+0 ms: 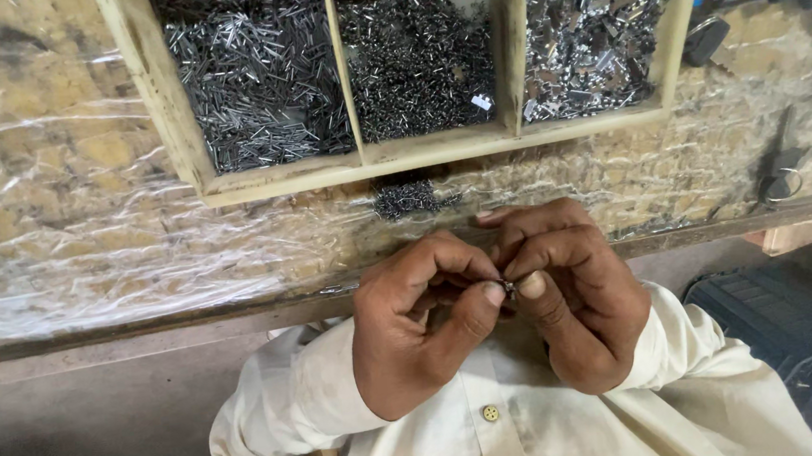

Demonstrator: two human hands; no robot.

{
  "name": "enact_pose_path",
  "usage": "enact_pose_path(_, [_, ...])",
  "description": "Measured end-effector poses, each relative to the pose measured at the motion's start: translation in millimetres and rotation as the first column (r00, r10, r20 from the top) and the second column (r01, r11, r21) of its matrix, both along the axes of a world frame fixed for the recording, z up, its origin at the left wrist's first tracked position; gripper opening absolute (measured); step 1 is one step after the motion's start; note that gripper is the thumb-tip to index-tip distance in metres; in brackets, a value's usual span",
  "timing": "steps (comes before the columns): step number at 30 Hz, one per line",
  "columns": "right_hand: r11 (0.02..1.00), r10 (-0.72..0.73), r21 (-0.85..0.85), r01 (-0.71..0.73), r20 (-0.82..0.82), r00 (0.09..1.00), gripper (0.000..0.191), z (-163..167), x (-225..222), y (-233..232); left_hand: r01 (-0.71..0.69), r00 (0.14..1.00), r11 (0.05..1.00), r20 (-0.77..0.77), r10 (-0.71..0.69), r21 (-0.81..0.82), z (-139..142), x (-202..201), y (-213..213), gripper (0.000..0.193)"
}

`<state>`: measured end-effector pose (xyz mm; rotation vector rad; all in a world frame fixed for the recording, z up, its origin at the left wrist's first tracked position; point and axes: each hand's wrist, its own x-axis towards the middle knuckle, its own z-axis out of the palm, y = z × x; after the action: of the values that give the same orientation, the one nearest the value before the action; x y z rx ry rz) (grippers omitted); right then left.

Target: The person assembles small lock cylinders by inserting pins and a key into a cylinder, then using a blue-handled tool to press or adjust internal components. The person repeats this process with several cylinders, placing finished units on the workbench.

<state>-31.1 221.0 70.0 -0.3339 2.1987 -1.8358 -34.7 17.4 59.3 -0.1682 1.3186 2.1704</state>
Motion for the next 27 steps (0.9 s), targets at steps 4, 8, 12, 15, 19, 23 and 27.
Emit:
enact_pose_path(4, [1.0, 0.026, -0.011, -0.026, 0.002, 1.0, 0.008, -3.3, 0.0, 2.8, 0.006, 0.992, 0.998, 0.127, -0.015, 0.067, 0.3, 0.0, -2.5, 0.011])
enact_pose_path(8, [0.996, -0.006, -0.09, 0.006, -0.005, 1.0, 0.006, -7.2, -1.6, 1.8, 0.012, 0.964, 0.993, 0.263, -0.042, 0.114, -0.3, -0.2, -5.9, 0.016])
enact_pose_path(12, [0.994, 0.054, -0.097, -0.057, -0.032, 0.998, 0.008, -13.5, 0.4, 10.5, 0.045, 0.971, 0.995, 0.231, -0.064, 0.086, 0.4, -1.6, -9.0, 0.016])
enact_pose_path(15, [0.991, 0.088, -0.092, -0.093, -0.058, 0.994, 0.01, -22.1, 6.4, 22.1, 0.088, 0.969, 0.994, 0.227, -0.101, 0.07, 3.3, -5.3, -11.3, 0.014])
enact_pose_path(19, [0.997, 0.06, -0.039, -0.069, -0.185, 0.981, 0.013, -26.2, 6.9, 16.9, 0.033, 0.982, 0.967, -0.173, -0.078, -0.251, 9.6, -6.0, -6.0, 0.009])
enact_pose_path(23, [0.996, 0.071, 0.081, -0.045, -0.365, 0.928, 0.019, 10.0, -29.2, -20.4, -0.115, 0.929, 0.932, -0.369, -0.022, -0.344, 11.6, 2.6, -3.3, 0.014])
enact_pose_path(27, [0.876, 0.364, 0.316, -0.364, 0.062, 0.929, 0.03, 77.2, -89.0, -30.7, -0.071, 0.941, 0.973, -0.339, -0.007, -0.218, 7.3, 6.1, -28.3, 0.013])
